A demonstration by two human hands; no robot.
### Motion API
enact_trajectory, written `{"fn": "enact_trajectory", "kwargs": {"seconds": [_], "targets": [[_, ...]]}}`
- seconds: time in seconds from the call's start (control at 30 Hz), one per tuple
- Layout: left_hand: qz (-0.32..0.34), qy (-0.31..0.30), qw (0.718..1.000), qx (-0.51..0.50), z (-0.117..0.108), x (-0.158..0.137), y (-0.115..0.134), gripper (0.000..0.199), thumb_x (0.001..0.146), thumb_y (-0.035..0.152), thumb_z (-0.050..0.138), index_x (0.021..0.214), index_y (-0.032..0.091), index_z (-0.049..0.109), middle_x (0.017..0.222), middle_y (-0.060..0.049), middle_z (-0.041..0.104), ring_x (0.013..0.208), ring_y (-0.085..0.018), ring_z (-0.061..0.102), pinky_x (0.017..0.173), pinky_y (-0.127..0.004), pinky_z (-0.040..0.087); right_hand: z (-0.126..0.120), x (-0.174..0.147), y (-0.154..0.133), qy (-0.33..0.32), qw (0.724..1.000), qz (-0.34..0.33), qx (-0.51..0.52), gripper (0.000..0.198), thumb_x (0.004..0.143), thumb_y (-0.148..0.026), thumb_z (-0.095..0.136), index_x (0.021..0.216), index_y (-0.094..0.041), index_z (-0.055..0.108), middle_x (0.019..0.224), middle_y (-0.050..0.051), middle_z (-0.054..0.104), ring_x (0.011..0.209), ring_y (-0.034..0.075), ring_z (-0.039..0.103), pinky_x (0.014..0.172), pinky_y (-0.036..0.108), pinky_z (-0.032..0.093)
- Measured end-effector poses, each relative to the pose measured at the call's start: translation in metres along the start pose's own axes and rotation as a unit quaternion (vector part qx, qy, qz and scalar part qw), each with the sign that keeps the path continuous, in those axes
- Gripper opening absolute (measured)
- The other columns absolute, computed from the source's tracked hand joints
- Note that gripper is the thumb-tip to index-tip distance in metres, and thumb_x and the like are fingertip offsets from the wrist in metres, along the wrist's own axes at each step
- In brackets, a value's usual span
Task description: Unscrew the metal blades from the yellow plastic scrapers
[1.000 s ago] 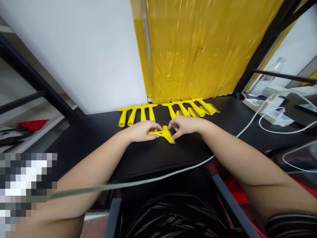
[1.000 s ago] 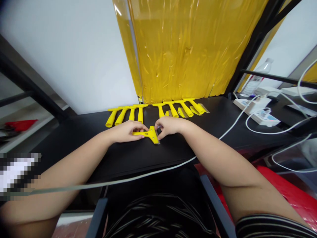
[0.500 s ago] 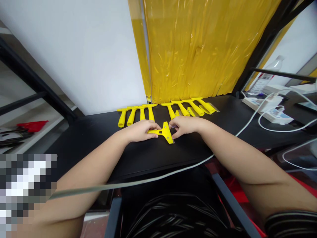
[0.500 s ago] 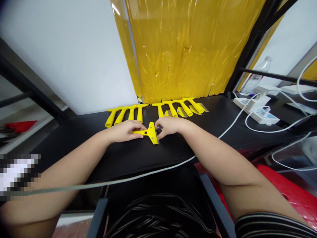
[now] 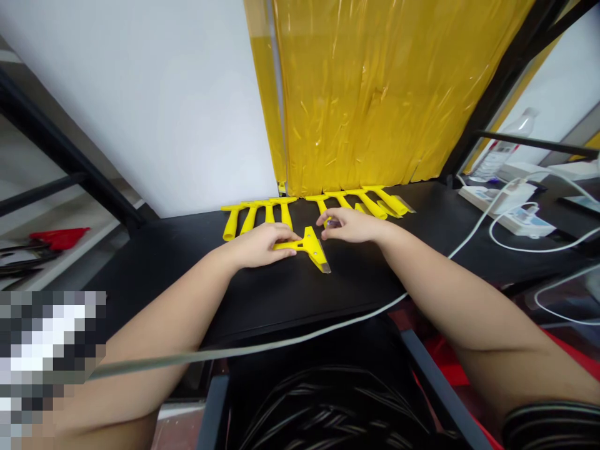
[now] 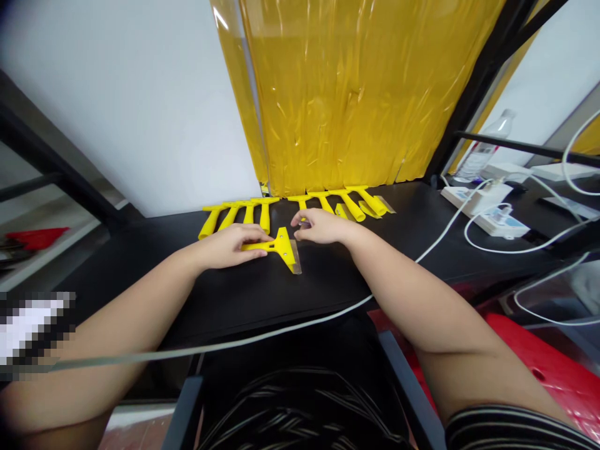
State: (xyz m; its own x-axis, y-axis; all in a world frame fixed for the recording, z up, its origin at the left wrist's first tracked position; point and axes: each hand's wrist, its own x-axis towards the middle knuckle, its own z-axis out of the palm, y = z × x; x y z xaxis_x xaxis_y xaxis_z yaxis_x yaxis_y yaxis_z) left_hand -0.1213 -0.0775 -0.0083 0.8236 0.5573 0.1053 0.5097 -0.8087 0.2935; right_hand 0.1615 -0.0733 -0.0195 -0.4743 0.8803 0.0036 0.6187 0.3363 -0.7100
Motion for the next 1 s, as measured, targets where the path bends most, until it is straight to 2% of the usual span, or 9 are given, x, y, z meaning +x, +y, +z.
{"fn": "enact_trajectory", "kwargs": {"seconds": [0.07,0.2,0.33,0.47,0.57,0.7,0.83,0.9,1.0], "targets": [[0.009,0.008,1.0,0.007,0.0,0.0,0.001,0.038,0.1,0.042,0.061,0.128,0.019,0.071,0.12,-0.011,0.071,0.108,-0.025,0.068,0.098,-0.04,0.052,0.005,0.003,-0.001,0.031,0.996,0.011,0.084,0.042,0.081,-0.028,0.073,0.12,-0.018,0.065,0.083,0.001,0.065,0.068,0.013,0.05,0.063,0.027,0.039],[0.018,0.018,0.999,0.02,0.002,0.0,0.004,0.037,0.101,0.04,0.059,0.13,0.02,0.07,0.121,-0.011,0.07,0.109,-0.026,0.067,0.1,-0.042,0.052,0.018,0.005,-0.008,0.035,0.981,0.014,0.188,0.041,0.076,-0.028,0.076,0.113,-0.02,0.063,0.074,-0.004,0.057,0.059,0.01,0.041,0.056,0.026,0.032],[0.017,0.027,0.999,0.033,0.003,0.001,0.006,0.036,0.101,0.039,0.059,0.129,0.02,0.071,0.12,-0.011,0.07,0.11,-0.026,0.067,0.1,-0.042,0.052,0.025,0.006,-0.012,0.035,0.974,-0.013,0.222,0.038,0.071,-0.024,0.079,0.105,-0.02,0.062,0.068,-0.006,0.052,0.058,0.01,0.041,0.056,0.026,0.031],[0.017,0.038,0.998,0.039,0.002,0.001,0.006,0.036,0.101,0.038,0.059,0.129,0.02,0.072,0.122,-0.011,0.07,0.111,-0.026,0.067,0.101,-0.042,0.053,0.028,0.009,-0.011,0.071,0.972,-0.023,0.222,0.038,0.07,-0.024,0.08,0.103,-0.02,0.062,0.067,-0.006,0.053,0.06,0.011,0.043,0.058,0.026,0.032],[0.012,0.043,0.998,0.043,0.002,0.001,0.006,0.036,0.101,0.038,0.059,0.129,0.02,0.072,0.125,-0.011,0.07,0.113,-0.026,0.067,0.102,-0.042,0.052,0.03,0.013,-0.007,0.088,0.973,-0.054,0.208,0.03,0.074,-0.026,0.077,0.101,-0.02,0.064,0.066,-0.006,0.052,0.061,0.011,0.043,0.059,0.027,0.033],[-0.004,0.024,0.998,0.051,0.007,0.003,0.004,0.037,0.101,0.038,0.057,0.13,0.02,0.071,0.126,-0.011,0.071,0.115,-0.027,0.067,0.103,-0.042,0.052,0.032,0.018,-0.002,0.068,0.988,-0.073,0.116,0.016,0.08,-0.028,0.071,0.093,-0.018,0.07,0.064,-0.005,0.051,0.062,0.012,0.044,0.061,0.027,0.035],[-0.024,0.01,0.997,0.07,0.011,0.005,-0.002,0.038,0.1,0.037,0.057,0.13,0.018,0.071,0.123,-0.012,0.071,0.113,-0.027,0.068,0.101,-0.043,0.052,0.03,0.017,0.0,0.109,0.992,-0.066,0.014,0.016,0.082,-0.022,0.07,0.097,-0.018,0.073,0.076,-0.001,0.066,0.068,0.013,0.055,0.068,0.029,0.041],[-0.032,0.025,0.996,0.075,0.011,0.005,-0.006,0.038,0.101,0.039,0.056,0.129,0.018,0.072,0.124,-0.012,0.071,0.112,-0.027,0.068,0.102,-0.043,0.052,0.027,0.014,-0.001,0.133,0.987,-0.092,-0.009,0.015,0.083,-0.023,0.07,0.096,-0.018,0.074,0.081,0.001,0.068,0.071,0.014,0.057,0.07,0.029,0.042],[-0.057,0.072,0.993,0.074,0.008,0.004,-0.01,0.039,0.101,0.041,0.055,0.127,0.018,0.072,0.121,-0.011,0.072,0.109,-0.027,0.068,0.099,-0.043,0.053,0.023,0.01,-0.004,0.148,0.981,-0.122,-0.011,0.013,0.084,-0.028,0.069,0.092,-0.019,0.073,0.077,0.0,0.066,0.068,0.014,0.055,0.066,0.029,0.041]]}}
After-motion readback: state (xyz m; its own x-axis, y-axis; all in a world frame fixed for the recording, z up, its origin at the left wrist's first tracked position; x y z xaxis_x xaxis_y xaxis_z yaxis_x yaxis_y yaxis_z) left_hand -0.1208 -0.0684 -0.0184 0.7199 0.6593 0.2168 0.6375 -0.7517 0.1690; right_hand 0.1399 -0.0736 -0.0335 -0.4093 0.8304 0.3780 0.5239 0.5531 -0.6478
